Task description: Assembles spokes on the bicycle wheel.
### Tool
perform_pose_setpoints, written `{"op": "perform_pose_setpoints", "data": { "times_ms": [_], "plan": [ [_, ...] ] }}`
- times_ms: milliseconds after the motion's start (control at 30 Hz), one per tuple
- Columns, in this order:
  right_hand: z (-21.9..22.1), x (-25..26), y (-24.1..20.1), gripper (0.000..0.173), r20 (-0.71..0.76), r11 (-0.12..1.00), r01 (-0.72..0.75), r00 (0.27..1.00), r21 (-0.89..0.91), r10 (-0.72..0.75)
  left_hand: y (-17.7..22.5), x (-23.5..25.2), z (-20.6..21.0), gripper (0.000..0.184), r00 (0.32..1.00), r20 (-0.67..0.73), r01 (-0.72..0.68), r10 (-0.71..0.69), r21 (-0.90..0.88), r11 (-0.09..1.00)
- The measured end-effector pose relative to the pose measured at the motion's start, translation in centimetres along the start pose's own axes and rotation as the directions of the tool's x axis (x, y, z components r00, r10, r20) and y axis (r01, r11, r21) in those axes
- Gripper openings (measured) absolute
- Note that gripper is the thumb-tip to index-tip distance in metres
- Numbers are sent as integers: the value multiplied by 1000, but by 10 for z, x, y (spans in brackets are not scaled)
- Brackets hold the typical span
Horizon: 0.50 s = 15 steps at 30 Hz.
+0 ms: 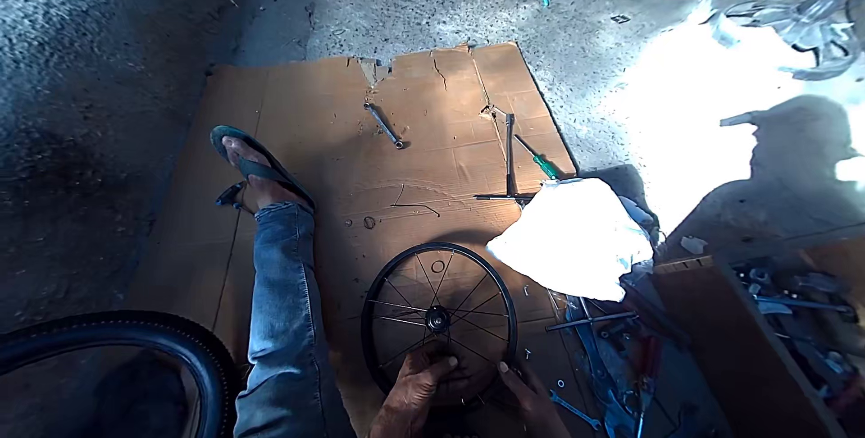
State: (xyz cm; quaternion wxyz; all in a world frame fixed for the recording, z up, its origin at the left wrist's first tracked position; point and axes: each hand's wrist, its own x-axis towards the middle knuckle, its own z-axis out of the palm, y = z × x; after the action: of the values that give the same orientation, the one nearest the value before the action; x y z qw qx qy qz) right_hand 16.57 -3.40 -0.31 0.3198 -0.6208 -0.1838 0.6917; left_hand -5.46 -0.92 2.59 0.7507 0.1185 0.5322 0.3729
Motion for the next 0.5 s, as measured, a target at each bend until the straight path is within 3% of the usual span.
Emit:
{"op": "perform_pose_setpoints", "data": {
  "times_ms": [100, 267, 367, 500],
  "plan": [
    [9, 7, 5, 54, 58, 996, 84, 995, -39, -82, -3, 0, -3, 22, 995, -42, -90, 88, -55, 994],
    [22, 18, -26, 54, 63, 882, 447, 894, -149, -443, -21, 6, 13, 13, 968, -150, -239, 200, -325, 915],
    [34, 24, -43, 48, 18, 886, 456, 890, -85, -456, -26, 7, 32, 8, 951, -258, -267, 169, -416, 869],
    [39, 29, -46, 49, -4, 904, 424, 905, -59, -425, -22, 8, 34, 14, 972, -207, -181, 111, -357, 916]
  ]
}}
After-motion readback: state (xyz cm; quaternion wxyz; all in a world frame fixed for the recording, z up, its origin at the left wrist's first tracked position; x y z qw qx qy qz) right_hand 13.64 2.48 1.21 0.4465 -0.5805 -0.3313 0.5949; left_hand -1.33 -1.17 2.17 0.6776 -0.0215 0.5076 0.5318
